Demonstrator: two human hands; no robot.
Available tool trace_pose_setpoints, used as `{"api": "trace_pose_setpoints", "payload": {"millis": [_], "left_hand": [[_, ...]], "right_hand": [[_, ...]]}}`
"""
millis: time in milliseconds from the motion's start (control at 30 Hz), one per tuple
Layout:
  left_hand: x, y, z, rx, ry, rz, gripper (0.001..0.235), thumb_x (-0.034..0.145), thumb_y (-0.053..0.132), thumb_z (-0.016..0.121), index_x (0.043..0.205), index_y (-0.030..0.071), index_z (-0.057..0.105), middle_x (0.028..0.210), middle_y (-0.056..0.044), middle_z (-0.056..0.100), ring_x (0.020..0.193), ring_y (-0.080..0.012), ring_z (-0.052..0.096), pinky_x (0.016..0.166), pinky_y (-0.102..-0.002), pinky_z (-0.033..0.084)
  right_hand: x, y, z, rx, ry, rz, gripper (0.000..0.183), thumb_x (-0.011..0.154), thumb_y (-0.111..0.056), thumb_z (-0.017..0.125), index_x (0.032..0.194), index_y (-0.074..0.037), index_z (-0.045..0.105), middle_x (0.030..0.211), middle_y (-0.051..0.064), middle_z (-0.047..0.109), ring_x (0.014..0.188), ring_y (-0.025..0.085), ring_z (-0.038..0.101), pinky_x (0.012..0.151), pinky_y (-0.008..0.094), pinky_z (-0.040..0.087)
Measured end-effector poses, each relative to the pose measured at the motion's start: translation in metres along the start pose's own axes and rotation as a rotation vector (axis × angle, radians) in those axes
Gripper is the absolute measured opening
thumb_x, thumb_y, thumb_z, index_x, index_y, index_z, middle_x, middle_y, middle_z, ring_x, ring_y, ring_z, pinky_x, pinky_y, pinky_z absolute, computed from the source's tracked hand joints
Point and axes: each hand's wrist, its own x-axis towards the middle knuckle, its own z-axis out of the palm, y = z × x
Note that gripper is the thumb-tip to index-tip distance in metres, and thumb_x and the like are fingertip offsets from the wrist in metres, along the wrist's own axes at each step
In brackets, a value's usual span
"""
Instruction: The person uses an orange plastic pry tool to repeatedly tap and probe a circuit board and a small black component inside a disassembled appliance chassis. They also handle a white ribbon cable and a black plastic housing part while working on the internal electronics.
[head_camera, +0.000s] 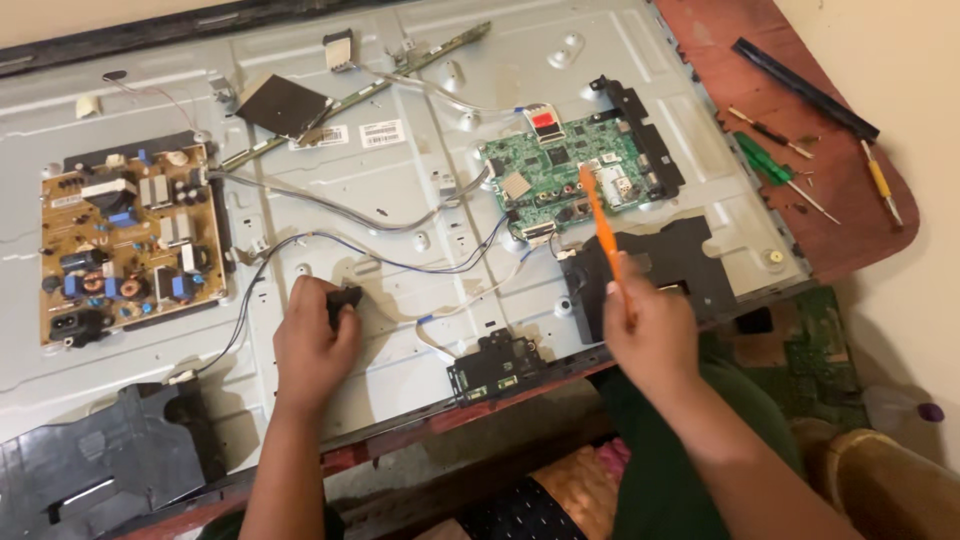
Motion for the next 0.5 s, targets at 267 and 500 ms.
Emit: {"api": "trace_pose_setpoints", "payload": {"millis": [267,500], "left_hand": [[0.000,0.004,-0.001,0.016,0.025,0.034,0.016,0.086,0.010,0.064,0.099,0.004,0.056,0.096,-0.016,0.061,0.086,-0.0397,0.062,0.071,-0.047,0.049],[0.000,0.008,-0.003,0.003,0.003,-0.018,0.015,0.086,0.008,0.064,0.099,0.004,0.057,0.096,-0.015,0.059,0.080,-0.0377,0.061,0.068,-0.046,0.048]], "right_hand": [[-0.007,-0.011,0.007,-0.031,-0.031,-0.081,0.037,0.096,-0.018,0.062,0.130,-0.003,0.068,0.051,0.016,0.057,0.043,0.032,0.061,0.045,0.042,0.045],[0.000,0.008,-0.002,-0.015,0.068,-0.047,0.035,0.098,-0.017,0.061,0.129,-0.003,0.069,0.052,0.016,0.056,0.044,0.031,0.061,0.045,0.043,0.044]]}}
